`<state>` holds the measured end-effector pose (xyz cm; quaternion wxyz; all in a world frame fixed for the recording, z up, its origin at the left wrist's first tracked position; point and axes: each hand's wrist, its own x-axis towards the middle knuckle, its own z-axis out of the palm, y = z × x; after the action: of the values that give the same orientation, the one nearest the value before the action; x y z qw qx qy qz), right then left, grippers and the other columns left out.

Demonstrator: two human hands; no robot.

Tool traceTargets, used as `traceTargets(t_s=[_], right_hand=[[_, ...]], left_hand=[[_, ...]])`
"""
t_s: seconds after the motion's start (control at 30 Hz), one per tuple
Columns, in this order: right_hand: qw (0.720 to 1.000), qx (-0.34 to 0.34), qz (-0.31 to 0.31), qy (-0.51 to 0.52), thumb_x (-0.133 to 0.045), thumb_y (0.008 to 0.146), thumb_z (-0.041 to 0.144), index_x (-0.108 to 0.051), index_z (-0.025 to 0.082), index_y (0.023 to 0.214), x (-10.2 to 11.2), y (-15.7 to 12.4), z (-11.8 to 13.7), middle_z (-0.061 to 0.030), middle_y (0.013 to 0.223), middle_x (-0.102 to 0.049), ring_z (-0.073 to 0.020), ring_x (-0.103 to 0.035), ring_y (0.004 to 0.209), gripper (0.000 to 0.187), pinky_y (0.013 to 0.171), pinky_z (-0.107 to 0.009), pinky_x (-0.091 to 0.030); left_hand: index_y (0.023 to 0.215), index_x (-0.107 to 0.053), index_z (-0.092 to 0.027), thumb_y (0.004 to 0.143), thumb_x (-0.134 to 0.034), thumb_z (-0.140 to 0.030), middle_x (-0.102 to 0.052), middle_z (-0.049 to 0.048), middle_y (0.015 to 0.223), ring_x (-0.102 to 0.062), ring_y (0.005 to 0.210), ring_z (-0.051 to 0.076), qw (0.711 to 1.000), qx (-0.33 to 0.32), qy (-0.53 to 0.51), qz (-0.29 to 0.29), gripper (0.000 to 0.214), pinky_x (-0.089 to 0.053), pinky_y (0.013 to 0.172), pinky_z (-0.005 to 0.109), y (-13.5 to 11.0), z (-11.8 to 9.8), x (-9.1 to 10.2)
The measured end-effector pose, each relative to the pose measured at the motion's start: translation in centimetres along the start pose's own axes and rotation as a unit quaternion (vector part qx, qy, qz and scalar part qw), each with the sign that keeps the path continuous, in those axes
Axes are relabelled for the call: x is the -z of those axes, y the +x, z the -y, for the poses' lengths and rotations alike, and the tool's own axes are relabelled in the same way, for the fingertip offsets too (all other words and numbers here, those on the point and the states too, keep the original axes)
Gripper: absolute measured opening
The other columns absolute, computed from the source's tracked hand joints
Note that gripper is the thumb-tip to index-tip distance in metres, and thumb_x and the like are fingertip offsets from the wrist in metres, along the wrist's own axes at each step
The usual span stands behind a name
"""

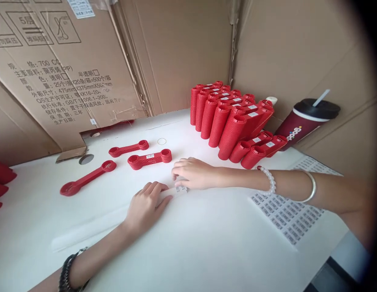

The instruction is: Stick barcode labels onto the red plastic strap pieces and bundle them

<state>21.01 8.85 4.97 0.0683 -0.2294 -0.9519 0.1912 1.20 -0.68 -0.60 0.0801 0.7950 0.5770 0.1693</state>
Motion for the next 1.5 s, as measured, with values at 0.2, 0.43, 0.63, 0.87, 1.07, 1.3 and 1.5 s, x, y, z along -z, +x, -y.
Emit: traceTargets(t_s=[0.2,0.43,0.63,0.87,1.07,1.3,1.5], right_hand=[[0.999,-0.011,0.039,-0.024,-0.058,0.086,0.021,-0.059,0.02,0.078,0.4,-0.1,0.7,-0.0037,0.089,-0.062,-0.0211,-0.054,0.093,0.008,0.082,-0.037,-0.038],[0.996,-0.013,-0.029,0.08,-0.056,0.088,0.02,-0.054,0.024,0.097,2.4,-1.8,1.4,-0.0012,0.105,-0.061,-0.0181,-0.052,0.102,0.01,0.092,-0.037,-0.037],[0.998,-0.033,-0.003,0.059,-0.052,0.083,0.01,-0.047,0.03,0.118,0.3,-1.4,0.9,-0.0013,0.092,-0.064,-0.0218,-0.056,0.095,0.04,0.094,-0.046,-0.035],[0.991,-0.036,-0.019,0.129,-0.05,0.085,0.018,-0.046,0.031,0.114,3.3,-0.9,2.7,-0.0015,0.086,-0.063,-0.0233,-0.054,0.087,0.032,0.083,-0.044,-0.047],[0.87,0.166,-0.384,0.261,-0.061,0.08,0.014,-0.039,0.024,0.118,11.9,3.0,6.5,0.0011,0.096,-0.058,-0.0122,-0.057,0.085,0.045,0.09,-0.032,-0.048],[0.712,0.112,-0.586,0.371,-0.056,0.081,0.005,-0.035,0.026,0.113,13.3,4.7,7.8,0.0023,0.08,-0.057,-0.0119,-0.059,0.088,0.044,0.088,-0.027,-0.047],[0.755,-0.002,-0.511,0.411,-0.062,0.081,0.011,-0.035,0.02,0.118,11.7,6.3,5.6,0.0017,0.084,-0.062,-0.011,-0.06,0.086,0.047,0.085,-0.029,-0.044]], left_hand=[[0.098,-0.055,-0.023,0.092,-0.044,-0.04,-0.064,0.0051,0.092,-0.061,0.08,0.023,1.0,-0.008,-0.012,-0.026,0.022,-0.045,0.061,0.034,-0.3,0.0,-0.3],[0.094,-0.057,-0.022,0.092,-0.045,-0.038,-0.064,0.0049,0.089,-0.059,0.076,0.023,0.999,-0.001,-0.022,-0.024,0.02,-0.043,0.06,0.033,0.0,-0.1,-0.3],[0.097,-0.054,-0.022,0.093,-0.043,-0.037,-0.064,0.0053,0.092,-0.059,0.082,0.023,1.0,-0.015,-0.004,-0.014,0.019,-0.045,0.064,0.035,-0.1,-0.1,-0.4],[0.113,-0.048,-0.018,0.092,-0.046,-0.033,-0.065,0.0069,0.1,-0.061,0.088,0.023,1.0,0.029,0.005,0.009,0.025,-0.048,0.07,0.036,-0.2,-0.3,0.0],[0.122,-0.047,-0.013,0.094,-0.041,-0.042,-0.062,0.0131,0.11,-0.056,0.101,0.029,0.99,-0.026,0.137,-0.017,0.041,-0.045,0.081,0.043,0.2,-0.8,0.8],[0.113,-0.053,-0.016,0.09,-0.044,-0.051,-0.062,0.0127,0.112,-0.055,0.105,0.029,0.973,0.097,0.158,-0.134,0.043,-0.044,0.085,0.042,-0.7,6.8,7.1],[0.11,-0.059,-0.017,0.079,-0.058,-0.047,-0.064,0.0101,0.113,-0.059,0.103,0.026,0.959,0.234,0.15,0.047,0.043,-0.047,0.085,0.035,-0.9,17.7,12.0]])
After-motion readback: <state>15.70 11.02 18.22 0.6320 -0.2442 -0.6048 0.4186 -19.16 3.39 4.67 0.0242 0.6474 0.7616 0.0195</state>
